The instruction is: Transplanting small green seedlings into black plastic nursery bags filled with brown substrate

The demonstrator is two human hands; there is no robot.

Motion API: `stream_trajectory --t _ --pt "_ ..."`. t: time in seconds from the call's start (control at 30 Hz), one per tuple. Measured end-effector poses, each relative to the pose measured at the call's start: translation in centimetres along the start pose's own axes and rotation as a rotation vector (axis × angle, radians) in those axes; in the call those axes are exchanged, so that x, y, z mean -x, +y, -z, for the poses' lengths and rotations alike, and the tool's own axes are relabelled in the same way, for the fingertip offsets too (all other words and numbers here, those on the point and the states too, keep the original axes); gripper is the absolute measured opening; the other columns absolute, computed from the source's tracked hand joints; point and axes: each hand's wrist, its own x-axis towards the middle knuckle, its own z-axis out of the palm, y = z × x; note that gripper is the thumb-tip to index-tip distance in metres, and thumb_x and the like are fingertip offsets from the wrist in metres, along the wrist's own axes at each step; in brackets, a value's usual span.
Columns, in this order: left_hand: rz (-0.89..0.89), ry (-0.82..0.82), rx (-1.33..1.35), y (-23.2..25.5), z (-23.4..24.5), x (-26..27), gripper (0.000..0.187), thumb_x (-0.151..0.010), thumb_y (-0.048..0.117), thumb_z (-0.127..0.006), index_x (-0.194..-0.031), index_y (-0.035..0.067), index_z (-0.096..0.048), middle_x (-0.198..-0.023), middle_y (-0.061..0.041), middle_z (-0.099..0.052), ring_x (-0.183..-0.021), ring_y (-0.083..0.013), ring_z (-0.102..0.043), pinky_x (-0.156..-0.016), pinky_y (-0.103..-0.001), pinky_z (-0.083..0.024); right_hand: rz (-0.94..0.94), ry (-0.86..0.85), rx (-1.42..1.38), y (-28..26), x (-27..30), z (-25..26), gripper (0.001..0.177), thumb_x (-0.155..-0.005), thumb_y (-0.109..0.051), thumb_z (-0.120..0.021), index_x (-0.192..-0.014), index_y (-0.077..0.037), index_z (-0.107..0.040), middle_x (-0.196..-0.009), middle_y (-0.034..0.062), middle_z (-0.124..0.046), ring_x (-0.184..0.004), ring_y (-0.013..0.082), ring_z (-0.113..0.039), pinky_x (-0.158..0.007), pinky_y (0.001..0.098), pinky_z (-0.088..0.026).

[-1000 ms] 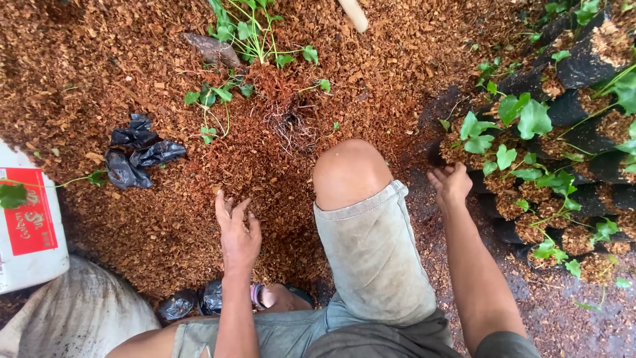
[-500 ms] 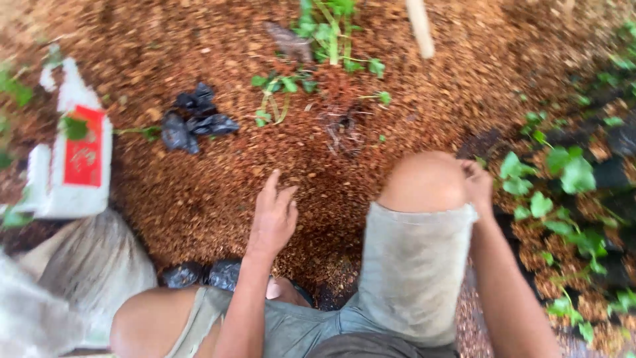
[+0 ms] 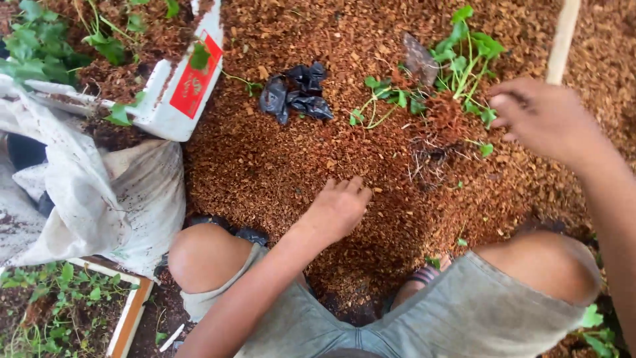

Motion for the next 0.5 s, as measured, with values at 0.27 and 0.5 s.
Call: stream_trajectory --t 0.27,0.5 --pt "0.184 0.039 -0.004 -0.9 -6.8 -1.4 0.028 -0.083 0.005 -0.070 -0.111 0.006 -0.070 -0.109 -0.023 -0.068 -0.093 -0.0384 -0.073 -0.083 -0.057 -0.053 0.324 -0.313 0.525 -2.8 -6.3 -14.3 0.027 -0.101 -0.016 -0.060 -0.124 -0.008 -0.072 -0.120 0.0187 -0.070 -0.112 0.0307 -0.069 -0.095 0.0392 -0.059" --pt "0.275 0.045 0.063 -1.4 -4.0 -2.9 0.032 -0.081 -0.002 -0.068 -0.112 0.005 -0.072 -0.105 -0.026 -0.069 -0.088 -0.0408 -0.074 -0.077 -0.056 -0.052 0.415 -0.336 0.667 -2.3 -9.6 -26.3 0.030 -0.097 -0.027 -0.062 -0.121 -0.011 -0.072 -0.146 0.0127 -0.052 -0.116 0.0406 -0.066 -0.090 0.0447 -0.060"
